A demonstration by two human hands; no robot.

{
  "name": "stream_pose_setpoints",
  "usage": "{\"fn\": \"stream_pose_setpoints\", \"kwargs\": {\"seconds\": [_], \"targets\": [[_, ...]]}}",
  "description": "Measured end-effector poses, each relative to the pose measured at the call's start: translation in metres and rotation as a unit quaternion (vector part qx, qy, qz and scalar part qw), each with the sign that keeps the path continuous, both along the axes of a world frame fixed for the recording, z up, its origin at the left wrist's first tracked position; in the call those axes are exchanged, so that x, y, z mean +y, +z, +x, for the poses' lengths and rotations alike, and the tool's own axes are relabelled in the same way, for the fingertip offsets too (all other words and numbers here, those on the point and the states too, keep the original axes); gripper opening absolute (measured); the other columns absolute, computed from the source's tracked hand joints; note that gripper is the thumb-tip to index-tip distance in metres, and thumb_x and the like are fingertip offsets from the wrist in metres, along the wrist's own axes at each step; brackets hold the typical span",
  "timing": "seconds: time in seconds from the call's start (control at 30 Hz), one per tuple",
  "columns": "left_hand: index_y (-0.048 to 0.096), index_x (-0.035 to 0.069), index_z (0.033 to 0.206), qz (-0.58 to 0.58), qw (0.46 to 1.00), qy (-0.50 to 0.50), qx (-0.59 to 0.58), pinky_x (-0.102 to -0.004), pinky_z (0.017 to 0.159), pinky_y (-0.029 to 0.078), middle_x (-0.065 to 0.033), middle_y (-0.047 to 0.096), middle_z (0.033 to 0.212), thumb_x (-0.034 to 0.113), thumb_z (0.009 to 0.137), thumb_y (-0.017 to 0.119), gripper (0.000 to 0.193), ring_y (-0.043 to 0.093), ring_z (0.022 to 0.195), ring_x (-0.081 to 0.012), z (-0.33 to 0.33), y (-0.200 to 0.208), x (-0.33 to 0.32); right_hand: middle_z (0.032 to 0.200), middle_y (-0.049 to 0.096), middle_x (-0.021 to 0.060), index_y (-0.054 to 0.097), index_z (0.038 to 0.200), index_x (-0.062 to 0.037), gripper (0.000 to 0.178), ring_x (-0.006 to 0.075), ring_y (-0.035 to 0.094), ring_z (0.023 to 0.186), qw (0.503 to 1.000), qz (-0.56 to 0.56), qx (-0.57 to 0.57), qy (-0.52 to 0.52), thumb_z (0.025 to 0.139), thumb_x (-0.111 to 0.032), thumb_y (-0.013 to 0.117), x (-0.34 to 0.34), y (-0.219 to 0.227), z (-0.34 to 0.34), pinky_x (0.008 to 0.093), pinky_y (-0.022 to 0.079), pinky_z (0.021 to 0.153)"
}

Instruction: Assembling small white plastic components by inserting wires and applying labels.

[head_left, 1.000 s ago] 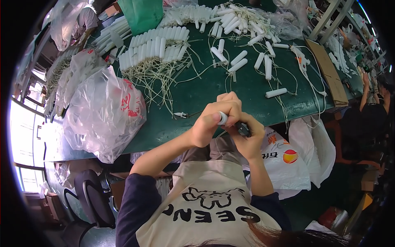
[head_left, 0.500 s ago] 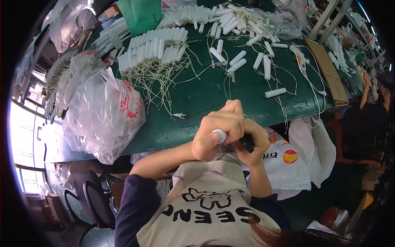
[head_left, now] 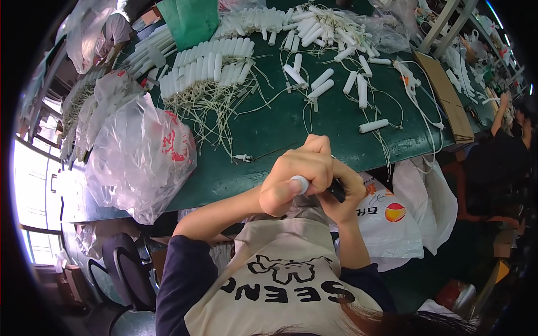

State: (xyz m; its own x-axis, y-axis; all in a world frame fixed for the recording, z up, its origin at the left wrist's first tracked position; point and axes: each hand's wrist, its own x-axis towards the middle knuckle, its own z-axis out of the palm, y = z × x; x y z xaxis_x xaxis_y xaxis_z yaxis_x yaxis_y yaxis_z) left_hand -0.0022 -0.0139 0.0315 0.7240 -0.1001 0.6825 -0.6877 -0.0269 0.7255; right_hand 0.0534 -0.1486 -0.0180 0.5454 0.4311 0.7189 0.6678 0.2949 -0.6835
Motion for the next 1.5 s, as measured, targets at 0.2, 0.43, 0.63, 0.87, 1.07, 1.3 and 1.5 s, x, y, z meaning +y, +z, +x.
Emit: {"fn": "stream_pose_setpoints", "kwargs": {"seconds": [0.2, 0.43, 0.63, 0.87, 1.07, 1.3, 1.5], "targets": [[0.034, 0.009, 0.056, 0.016, 1.000, -0.006, 0.002, -0.0314, 0.066, 0.027, -0.0050, 0.046, 0.059, 0.039, 0.077, 0.032, 0.037, 0.031, 0.067, -0.0213, 0.006, 0.001, 0.001, 0.077, 0.064, 0.0045, 0.062, 0.085, 0.0002, 0.023, 0.0088, 0.058, 0.071, 0.998, 0.002, 0.046, -0.031, 0.064, 0.008, 0.066, 0.000, 0.000, -0.003, 0.0237, 0.046, 0.065], [0.048, 0.004, 0.093, -0.064, 0.990, 0.017, 0.126, -0.0311, 0.082, 0.033, -0.0087, 0.051, 0.097, 0.052, 0.082, 0.029, 0.053, 0.042, 0.089, -0.0200, 0.016, -0.015, 0.015, 0.076, 0.064, 0.0039, 0.065, 0.089, -0.0023, 0.026, 0.0101, 0.056, 0.065, 0.991, -0.052, 0.115, -0.050, 0.067, -0.002, 0.078, 0.000, -0.009, 0.002, 0.0233, 0.044, 0.058], [0.045, -0.003, 0.121, -0.161, 0.915, 0.054, 0.366, -0.0359, 0.095, 0.039, -0.0168, 0.052, 0.118, 0.050, 0.096, 0.022, 0.063, 0.052, 0.106, -0.0223, 0.010, -0.017, 0.032, 0.092, 0.066, 0.0019, 0.062, 0.091, -0.0015, 0.021, 0.0075, 0.054, 0.071, 0.979, -0.101, 0.051, -0.171, 0.073, 0.003, 0.072, -0.009, 0.001, 0.023, 0.0205, 0.042, 0.064], [0.054, -0.003, 0.110, -0.171, 0.835, 0.048, 0.521, -0.0285, 0.067, 0.054, -0.0162, 0.063, 0.098, 0.045, 0.097, 0.029, 0.055, 0.063, 0.073, -0.0186, 0.025, -0.029, 0.041, 0.093, 0.063, 0.0060, 0.062, 0.092, -0.0034, 0.030, 0.0257, 0.059, 0.072, 0.928, -0.176, -0.203, -0.259, 0.064, 0.007, 0.065, 0.004, 0.017, 0.029, 0.0316, 0.048, 0.063], [0.059, -0.002, 0.091, -0.038, 0.823, 0.091, 0.560, -0.0214, 0.043, 0.039, -0.0102, 0.064, 0.076, 0.042, 0.096, 0.032, 0.051, 0.046, 0.048, -0.0078, 0.034, -0.026, 0.044, 0.095, 0.063, 0.0059, 0.062, 0.091, -0.0039, 0.031, 0.0240, 0.060, 0.073, 0.927, -0.162, -0.237, -0.243, 0.063, 0.006, 0.067, 0.008, 0.017, 0.030, 0.0318, 0.049, 0.064], [0.056, -0.001, 0.088, -0.090, 0.804, 0.017, 0.587, -0.0221, 0.038, 0.024, -0.0065, 0.056, 0.067, 0.046, 0.098, 0.028, 0.056, 0.026, 0.041, -0.0069, 0.031, -0.030, 0.060, 0.092, 0.063, 0.0108, 0.060, 0.089, 0.0003, 0.023, 0.0281, 0.062, 0.082, 0.960, -0.119, -0.121, -0.223, 0.070, 0.009, 0.067, 0.003, 0.010, 0.045, 0.0319, 0.049, 0.073], [0.058, -0.001, 0.096, -0.188, 0.770, 0.077, 0.605, -0.0195, 0.039, 0.030, -0.0049, 0.057, 0.073, 0.045, 0.097, 0.030, 0.054, 0.033, 0.047, -0.0076, 0.035, -0.025, 0.042, 0.094, 0.062, 0.0088, 0.061, 0.091, -0.0024, 0.027, 0.0245, 0.061, 0.075, 0.939, -0.140, -0.223, -0.223, 0.066, 0.006, 0.065, 0.007, 0.016, 0.043, 0.0317, 0.049, 0.067]]}}
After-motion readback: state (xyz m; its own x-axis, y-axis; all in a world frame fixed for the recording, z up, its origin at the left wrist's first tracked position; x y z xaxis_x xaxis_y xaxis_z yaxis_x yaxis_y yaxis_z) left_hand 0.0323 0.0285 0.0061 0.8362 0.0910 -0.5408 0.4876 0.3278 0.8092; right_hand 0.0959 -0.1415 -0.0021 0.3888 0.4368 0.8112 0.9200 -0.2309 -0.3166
